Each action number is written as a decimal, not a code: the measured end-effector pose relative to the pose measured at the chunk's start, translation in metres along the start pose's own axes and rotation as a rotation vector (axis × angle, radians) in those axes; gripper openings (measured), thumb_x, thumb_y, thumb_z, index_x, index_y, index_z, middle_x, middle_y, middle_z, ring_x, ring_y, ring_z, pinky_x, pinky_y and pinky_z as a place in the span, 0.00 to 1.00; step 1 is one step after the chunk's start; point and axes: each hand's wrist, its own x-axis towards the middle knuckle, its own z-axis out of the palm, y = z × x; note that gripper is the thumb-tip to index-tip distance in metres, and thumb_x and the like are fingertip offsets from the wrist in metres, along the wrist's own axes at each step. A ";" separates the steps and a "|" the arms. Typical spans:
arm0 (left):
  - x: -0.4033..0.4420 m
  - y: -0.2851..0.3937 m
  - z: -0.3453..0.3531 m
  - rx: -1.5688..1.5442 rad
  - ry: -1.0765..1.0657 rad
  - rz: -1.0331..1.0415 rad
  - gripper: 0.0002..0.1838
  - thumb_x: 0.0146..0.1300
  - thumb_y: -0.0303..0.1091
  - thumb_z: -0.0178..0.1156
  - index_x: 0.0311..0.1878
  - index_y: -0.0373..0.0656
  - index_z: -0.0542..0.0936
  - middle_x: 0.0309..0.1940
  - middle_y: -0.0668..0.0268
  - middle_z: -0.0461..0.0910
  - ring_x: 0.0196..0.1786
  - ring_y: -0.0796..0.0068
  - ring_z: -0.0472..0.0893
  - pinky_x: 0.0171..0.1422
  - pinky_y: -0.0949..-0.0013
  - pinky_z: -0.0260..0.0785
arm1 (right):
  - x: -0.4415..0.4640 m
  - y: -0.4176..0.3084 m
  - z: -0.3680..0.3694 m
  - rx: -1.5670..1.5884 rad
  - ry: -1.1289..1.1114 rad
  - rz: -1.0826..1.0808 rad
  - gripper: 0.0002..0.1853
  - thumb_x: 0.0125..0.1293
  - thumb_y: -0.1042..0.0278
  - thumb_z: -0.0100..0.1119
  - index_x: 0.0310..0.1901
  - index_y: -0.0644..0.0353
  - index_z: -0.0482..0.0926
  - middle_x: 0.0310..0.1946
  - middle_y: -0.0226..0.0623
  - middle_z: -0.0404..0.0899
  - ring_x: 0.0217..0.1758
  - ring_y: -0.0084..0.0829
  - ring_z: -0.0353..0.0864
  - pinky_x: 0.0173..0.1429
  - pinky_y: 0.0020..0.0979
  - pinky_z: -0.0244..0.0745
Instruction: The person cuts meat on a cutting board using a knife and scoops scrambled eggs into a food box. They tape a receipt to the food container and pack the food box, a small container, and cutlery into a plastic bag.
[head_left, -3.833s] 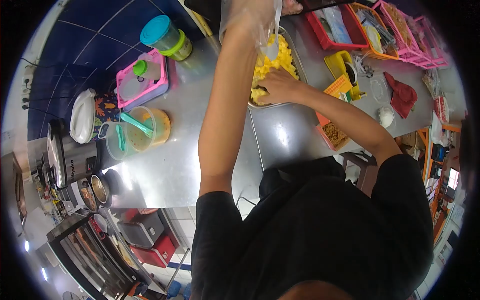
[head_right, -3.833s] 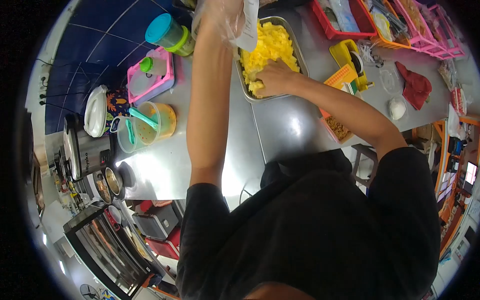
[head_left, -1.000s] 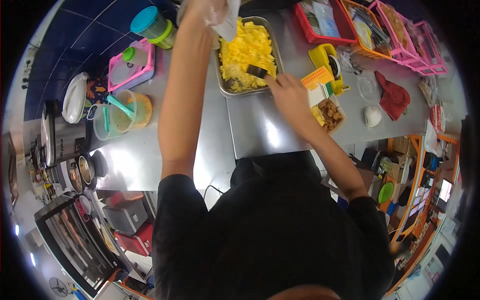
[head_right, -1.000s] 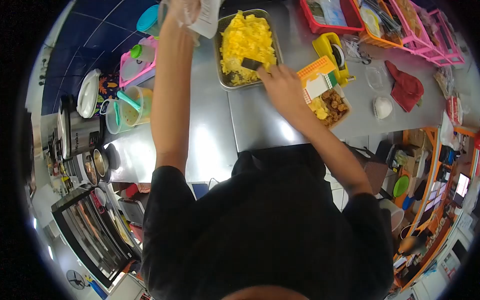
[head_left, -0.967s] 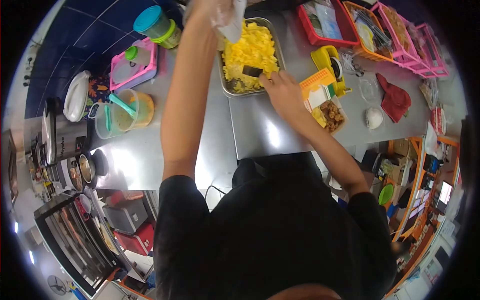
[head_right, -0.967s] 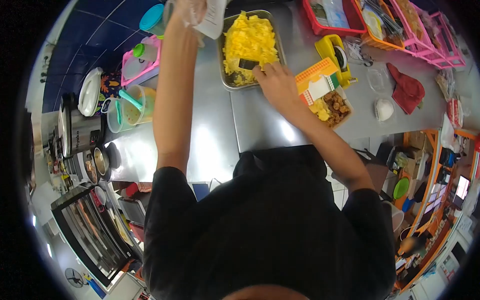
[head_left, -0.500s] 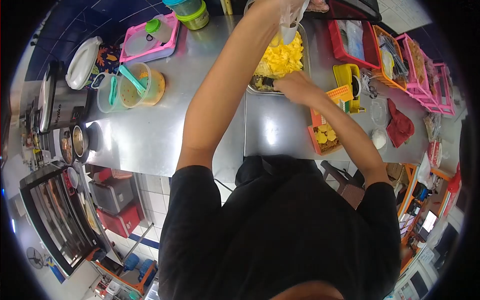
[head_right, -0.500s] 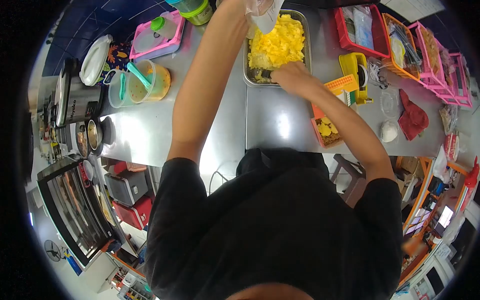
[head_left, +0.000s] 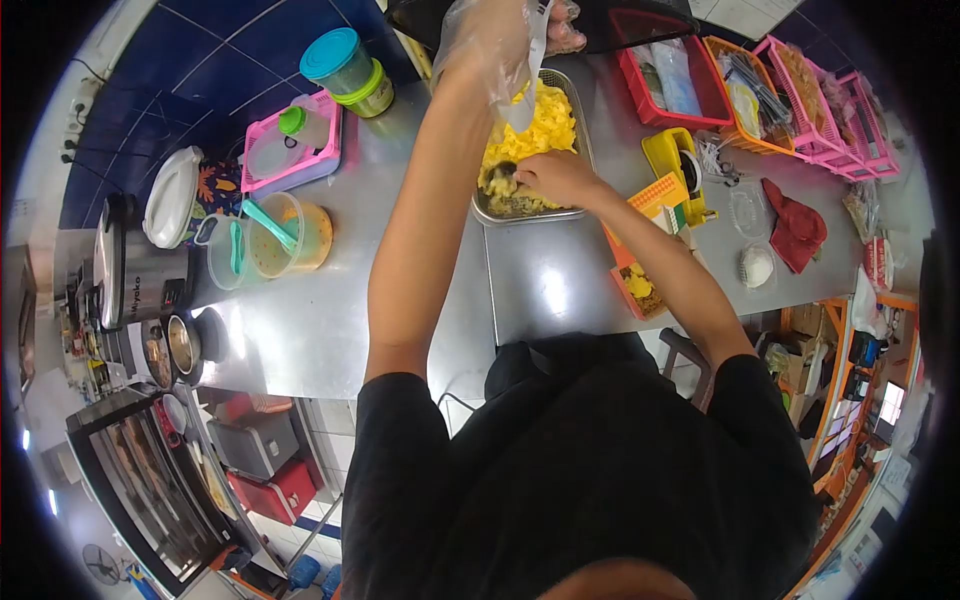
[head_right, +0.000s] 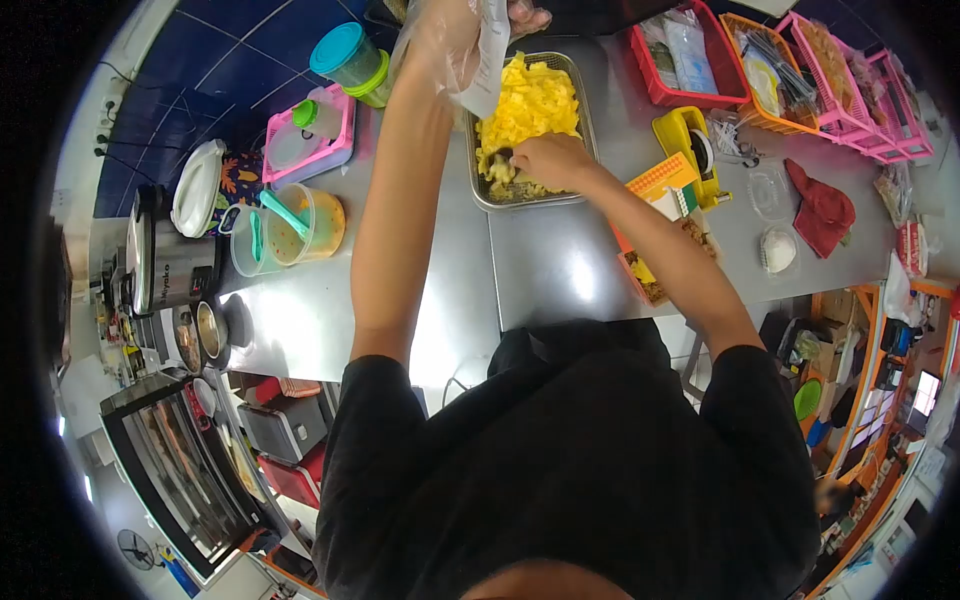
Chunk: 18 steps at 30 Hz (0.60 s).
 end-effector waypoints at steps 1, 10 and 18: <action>0.000 0.000 -0.002 -0.001 0.003 0.000 0.11 0.72 0.37 0.52 0.41 0.38 0.77 0.29 0.60 0.77 0.24 0.70 0.76 0.38 0.61 0.81 | -0.005 -0.010 0.004 0.000 -0.002 -0.002 0.14 0.72 0.60 0.57 0.40 0.61 0.87 0.39 0.44 0.89 0.45 0.41 0.89 0.49 0.44 0.81; -0.005 0.001 0.002 0.031 0.041 0.003 0.11 0.73 0.37 0.52 0.40 0.39 0.76 0.28 0.61 0.76 0.24 0.71 0.75 0.37 0.62 0.81 | -0.013 -0.007 0.020 -0.359 -0.035 -0.456 0.09 0.66 0.63 0.59 0.37 0.54 0.87 0.33 0.38 0.88 0.41 0.41 0.89 0.46 0.42 0.82; -0.003 -0.005 0.000 -0.005 0.019 0.005 0.11 0.76 0.37 0.51 0.43 0.40 0.77 0.29 0.62 0.77 0.27 0.71 0.77 0.40 0.62 0.83 | 0.035 0.032 -0.011 0.205 -0.525 -0.257 0.18 0.78 0.54 0.52 0.46 0.58 0.86 0.41 0.40 0.89 0.45 0.39 0.86 0.52 0.40 0.77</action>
